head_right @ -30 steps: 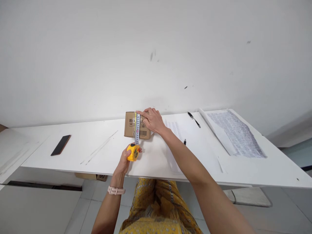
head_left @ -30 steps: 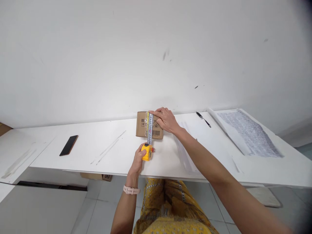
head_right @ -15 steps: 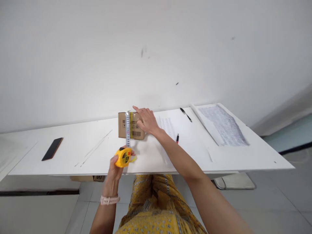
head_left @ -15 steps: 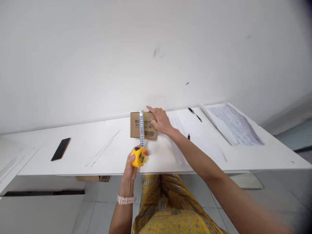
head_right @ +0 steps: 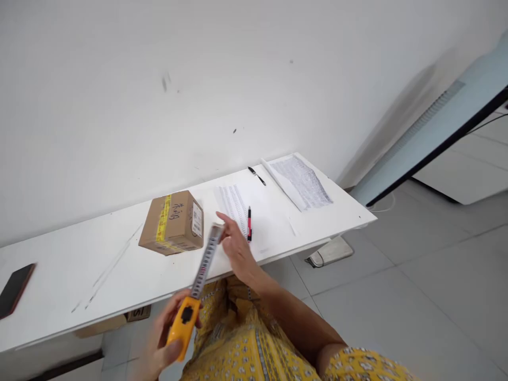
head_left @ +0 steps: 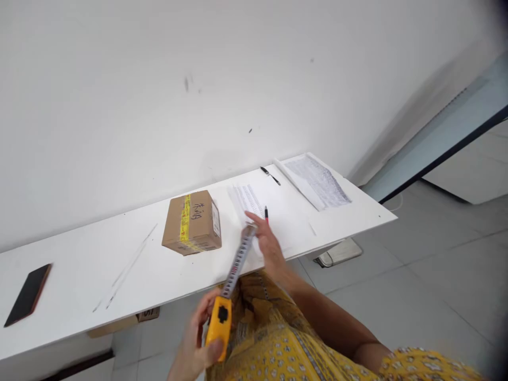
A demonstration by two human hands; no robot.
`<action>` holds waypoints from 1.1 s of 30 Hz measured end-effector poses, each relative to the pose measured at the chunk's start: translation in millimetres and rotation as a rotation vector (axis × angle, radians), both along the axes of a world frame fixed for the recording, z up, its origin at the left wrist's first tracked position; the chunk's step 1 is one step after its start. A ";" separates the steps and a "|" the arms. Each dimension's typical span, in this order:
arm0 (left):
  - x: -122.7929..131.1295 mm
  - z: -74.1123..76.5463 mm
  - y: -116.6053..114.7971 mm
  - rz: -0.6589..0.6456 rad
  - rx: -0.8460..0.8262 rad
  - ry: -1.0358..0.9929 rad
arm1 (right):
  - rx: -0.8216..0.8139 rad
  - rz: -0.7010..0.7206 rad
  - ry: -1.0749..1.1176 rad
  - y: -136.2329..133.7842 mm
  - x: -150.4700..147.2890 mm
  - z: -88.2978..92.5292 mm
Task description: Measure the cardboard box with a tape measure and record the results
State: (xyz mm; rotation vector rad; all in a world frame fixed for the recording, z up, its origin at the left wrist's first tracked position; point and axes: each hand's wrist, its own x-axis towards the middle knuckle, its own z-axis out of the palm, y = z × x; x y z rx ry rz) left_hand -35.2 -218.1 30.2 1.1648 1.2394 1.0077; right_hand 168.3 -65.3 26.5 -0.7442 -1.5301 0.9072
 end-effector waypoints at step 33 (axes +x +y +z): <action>118.0 -59.8 243.8 0.013 0.492 1.308 | -0.473 -0.165 -0.362 80.2 102.9 -66.6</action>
